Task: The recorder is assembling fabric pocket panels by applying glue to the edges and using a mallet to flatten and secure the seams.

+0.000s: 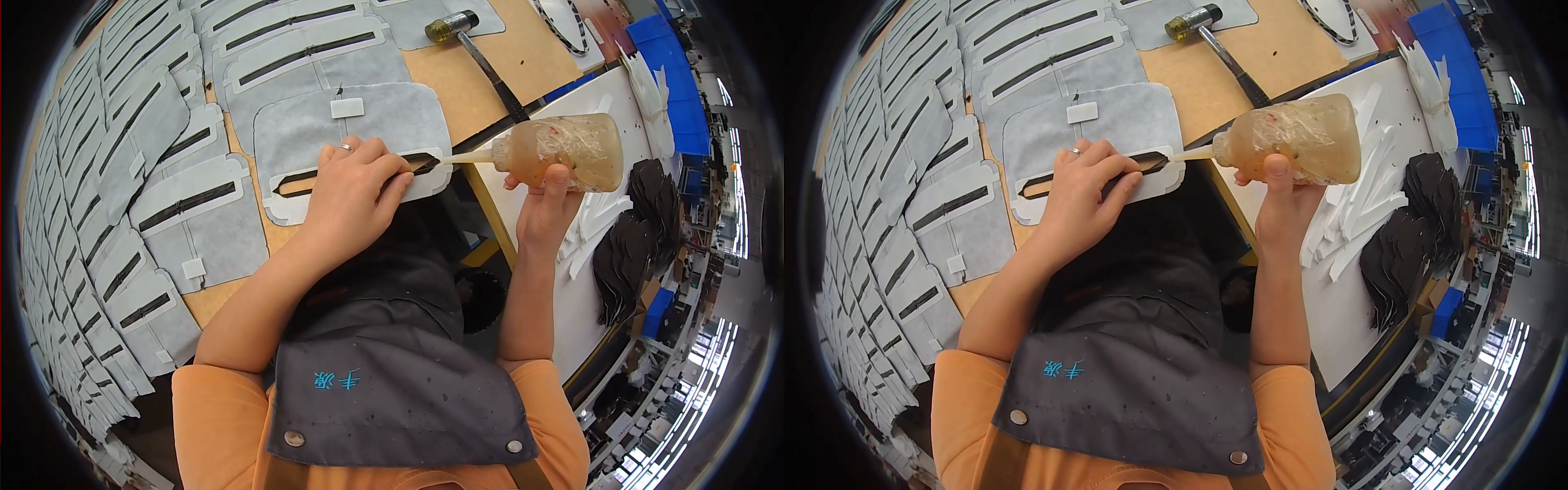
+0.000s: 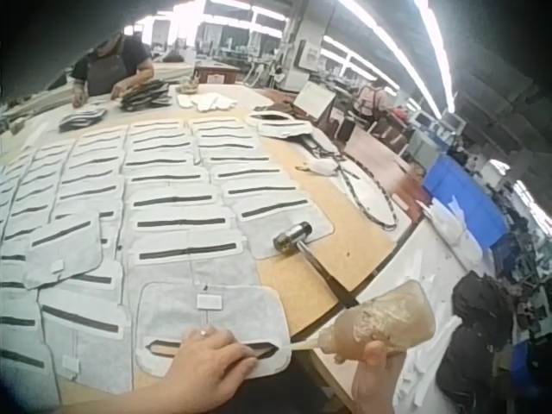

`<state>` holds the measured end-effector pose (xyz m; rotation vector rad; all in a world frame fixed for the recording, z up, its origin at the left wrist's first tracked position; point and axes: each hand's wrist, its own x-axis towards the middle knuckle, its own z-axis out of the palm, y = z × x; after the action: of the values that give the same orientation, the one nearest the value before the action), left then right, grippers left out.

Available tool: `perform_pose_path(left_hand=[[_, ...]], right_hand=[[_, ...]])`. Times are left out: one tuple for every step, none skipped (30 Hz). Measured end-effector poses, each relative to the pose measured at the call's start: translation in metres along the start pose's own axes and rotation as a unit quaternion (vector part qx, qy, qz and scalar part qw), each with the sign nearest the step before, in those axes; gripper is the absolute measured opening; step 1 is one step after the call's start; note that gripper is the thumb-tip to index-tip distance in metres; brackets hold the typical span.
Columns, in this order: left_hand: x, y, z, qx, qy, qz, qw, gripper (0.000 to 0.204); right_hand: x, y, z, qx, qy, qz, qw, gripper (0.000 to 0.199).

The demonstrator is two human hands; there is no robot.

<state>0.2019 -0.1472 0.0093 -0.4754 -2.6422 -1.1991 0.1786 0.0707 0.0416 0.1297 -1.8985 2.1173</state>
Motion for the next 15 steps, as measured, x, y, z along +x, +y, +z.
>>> perform_pose_path(left_hand=[[0.0, 0.0, 0.001, -0.001, 0.0, 0.0, 1.0, 0.004], [0.0, 0.0, 0.001, -0.003, 0.001, 0.0, 1.0, 0.004], [0.001, -0.001, 0.002, -0.004, 0.001, -0.001, 1.0, 0.004], [0.001, 0.0, 0.002, -0.004, 0.002, -0.001, 1.0, 0.004], [0.001, 0.001, 0.001, 0.005, -0.005, -0.005, 1.0, 0.006], [0.002, 0.001, 0.001, 0.014, -0.011, -0.009, 1.0, 0.008], [0.001, 0.001, 0.0, 0.014, -0.011, -0.01, 1.0, 0.008], [0.001, 0.001, 0.0, 0.015, -0.011, -0.01, 1.0, 0.008], [0.001, 0.001, 0.0, 0.016, -0.011, -0.009, 1.0, 0.008], [0.001, 0.001, 0.0, 0.016, -0.011, -0.01, 1.0, 0.008], [0.001, 0.001, 0.0, 0.017, -0.011, -0.009, 1.0, 0.008], [0.001, 0.001, 0.0, 0.019, -0.011, -0.008, 1.0, 0.008], [0.001, 0.001, 0.001, 0.018, -0.01, -0.008, 1.0, 0.008], [0.001, 0.001, 0.001, 0.017, -0.01, -0.007, 1.0, 0.008], [0.001, 0.001, 0.001, 0.017, -0.01, -0.007, 1.0, 0.008]], right_hand=[[0.001, -0.001, 0.002, -0.026, -0.018, -0.01, 0.999, 0.055], [0.001, 0.0, 0.002, -0.027, -0.018, -0.011, 0.999, 0.055], [0.002, 0.002, 0.003, -0.026, -0.021, -0.021, 0.999, 0.054], [0.003, 0.004, 0.002, -0.025, -0.024, -0.031, 0.999, 0.054], [0.002, 0.005, 0.002, -0.025, -0.025, -0.031, 0.999, 0.054], [0.002, 0.006, 0.002, -0.029, -0.026, -0.026, 0.999, 0.053], [0.001, 0.007, 0.002, -0.033, -0.028, -0.021, 0.999, 0.053], [0.001, 0.008, 0.001, -0.033, -0.029, -0.02, 0.999, 0.053], [0.0, 0.009, -0.001, -0.055, -0.031, -0.032, 0.998, 0.053], [0.0, 0.01, -0.002, -0.078, -0.032, -0.044, 0.996, 0.053], [-0.001, 0.009, -0.001, -0.078, -0.033, -0.044, 0.995, 0.053], [-0.002, 0.008, 0.0, -0.065, -0.026, -0.047, 0.996, 0.053], [-0.004, 0.007, 0.0, -0.053, -0.018, -0.05, 0.997, 0.053], [-0.005, 0.007, -0.001, -0.053, -0.018, -0.051, 0.997, 0.053], [-0.006, 0.008, -0.002, -0.056, -0.028, -0.056, 0.996, 0.054]])
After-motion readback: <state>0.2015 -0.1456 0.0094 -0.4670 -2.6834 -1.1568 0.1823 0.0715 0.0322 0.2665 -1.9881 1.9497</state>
